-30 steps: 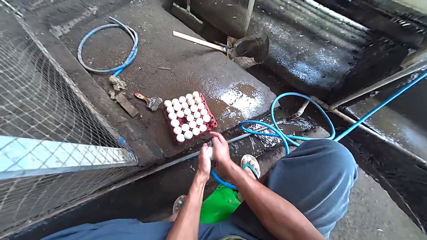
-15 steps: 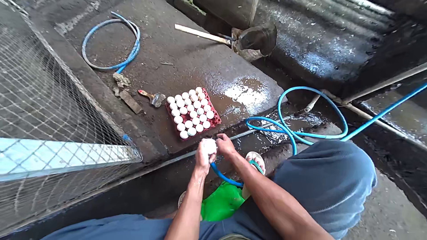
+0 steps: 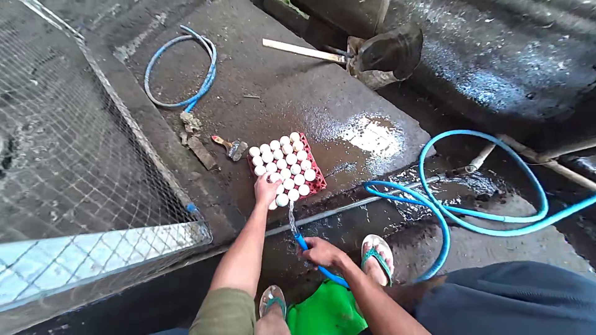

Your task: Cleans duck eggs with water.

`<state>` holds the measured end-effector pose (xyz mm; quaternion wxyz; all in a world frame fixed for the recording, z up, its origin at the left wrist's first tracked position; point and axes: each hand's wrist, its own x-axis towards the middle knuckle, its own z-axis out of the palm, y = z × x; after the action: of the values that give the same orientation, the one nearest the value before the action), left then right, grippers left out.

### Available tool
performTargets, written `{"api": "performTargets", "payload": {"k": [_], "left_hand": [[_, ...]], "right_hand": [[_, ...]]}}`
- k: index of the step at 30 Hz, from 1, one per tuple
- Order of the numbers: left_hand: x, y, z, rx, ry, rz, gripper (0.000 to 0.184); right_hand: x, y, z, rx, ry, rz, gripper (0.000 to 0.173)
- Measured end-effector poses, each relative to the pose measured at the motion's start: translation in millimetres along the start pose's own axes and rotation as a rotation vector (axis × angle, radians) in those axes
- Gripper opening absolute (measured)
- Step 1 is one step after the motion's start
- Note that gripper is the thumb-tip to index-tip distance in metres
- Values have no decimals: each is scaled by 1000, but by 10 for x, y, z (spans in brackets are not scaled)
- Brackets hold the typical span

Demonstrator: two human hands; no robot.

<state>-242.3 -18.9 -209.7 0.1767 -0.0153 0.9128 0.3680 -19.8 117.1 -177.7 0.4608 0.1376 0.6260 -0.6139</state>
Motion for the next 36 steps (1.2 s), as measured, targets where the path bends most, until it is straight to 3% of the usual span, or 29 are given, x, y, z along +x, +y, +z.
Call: {"api": "performTargets", "payload": {"k": [5,9,16,22,28,32,36], "left_hand": [[418,-14,78,386,-146,44,51],[589,19,76,409,-86,0,39],[893,161,150,568,-96,-146,65],[903,136,258,492,-3,-242,55],[812,132,228,456,31,-240,62],[715,143,171,481,65,-202,61],[556,62,0,296,152,-47,64]], "right_hand": [[14,-25,-57,-62,-13,29,31],[28,-33,-112,-66,-9,48,30],[44,-47,-145,-107,-26,77,31],[87,-61,-161,-141,-29,82,31],[75,-97,-159,-177,-25,89,33],[88,-63,-143,-178,-17,81,32],[130,-23,-131,-181,-18,71,32]]}}
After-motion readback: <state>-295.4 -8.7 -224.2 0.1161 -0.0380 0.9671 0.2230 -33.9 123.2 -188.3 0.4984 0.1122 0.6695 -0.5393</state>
